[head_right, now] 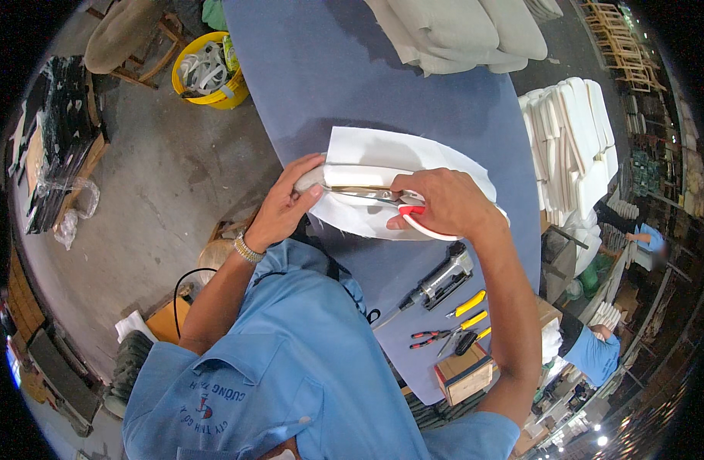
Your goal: The person wraps a cushion core with fabric, folds the edges, and uses a staple gun to secure the fabric. They trim excess fabric with scissors and continue stapling to finish the cushion cover.
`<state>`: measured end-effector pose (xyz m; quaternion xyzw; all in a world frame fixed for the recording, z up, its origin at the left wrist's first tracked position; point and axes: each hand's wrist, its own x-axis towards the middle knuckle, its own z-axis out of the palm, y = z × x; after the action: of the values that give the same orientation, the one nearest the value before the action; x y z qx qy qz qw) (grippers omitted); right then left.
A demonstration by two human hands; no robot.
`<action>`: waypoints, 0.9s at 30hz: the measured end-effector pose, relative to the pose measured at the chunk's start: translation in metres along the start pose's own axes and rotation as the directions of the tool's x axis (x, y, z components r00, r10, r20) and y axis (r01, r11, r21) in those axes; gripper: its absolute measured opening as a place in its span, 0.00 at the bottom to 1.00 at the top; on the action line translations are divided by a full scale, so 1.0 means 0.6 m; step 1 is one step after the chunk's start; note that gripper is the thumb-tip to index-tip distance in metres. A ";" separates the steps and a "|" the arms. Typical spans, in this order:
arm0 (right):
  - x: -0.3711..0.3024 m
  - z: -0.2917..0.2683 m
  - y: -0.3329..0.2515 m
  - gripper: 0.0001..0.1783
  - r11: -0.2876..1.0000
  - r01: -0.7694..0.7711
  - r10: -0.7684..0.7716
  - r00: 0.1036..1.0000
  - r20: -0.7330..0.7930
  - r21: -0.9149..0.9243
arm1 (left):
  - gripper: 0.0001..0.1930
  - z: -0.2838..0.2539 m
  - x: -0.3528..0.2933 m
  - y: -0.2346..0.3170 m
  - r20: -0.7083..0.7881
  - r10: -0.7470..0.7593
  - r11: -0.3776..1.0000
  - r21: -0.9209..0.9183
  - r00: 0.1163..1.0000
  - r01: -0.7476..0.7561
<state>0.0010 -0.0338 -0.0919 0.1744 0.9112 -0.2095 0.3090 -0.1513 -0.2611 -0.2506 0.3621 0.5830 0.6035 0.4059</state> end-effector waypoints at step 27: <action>0.016 -0.011 -0.022 0.31 0.997 0.073 -0.073 0.996 -0.040 -0.004 | 0.37 -0.003 0.014 0.003 0.002 0.029 0.995 0.099 1.000 -0.029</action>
<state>-0.0157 -0.0398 -0.0896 0.1447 0.9233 -0.2159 0.2828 -0.1566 -0.2544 -0.2492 0.3901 0.6067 0.5797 0.3790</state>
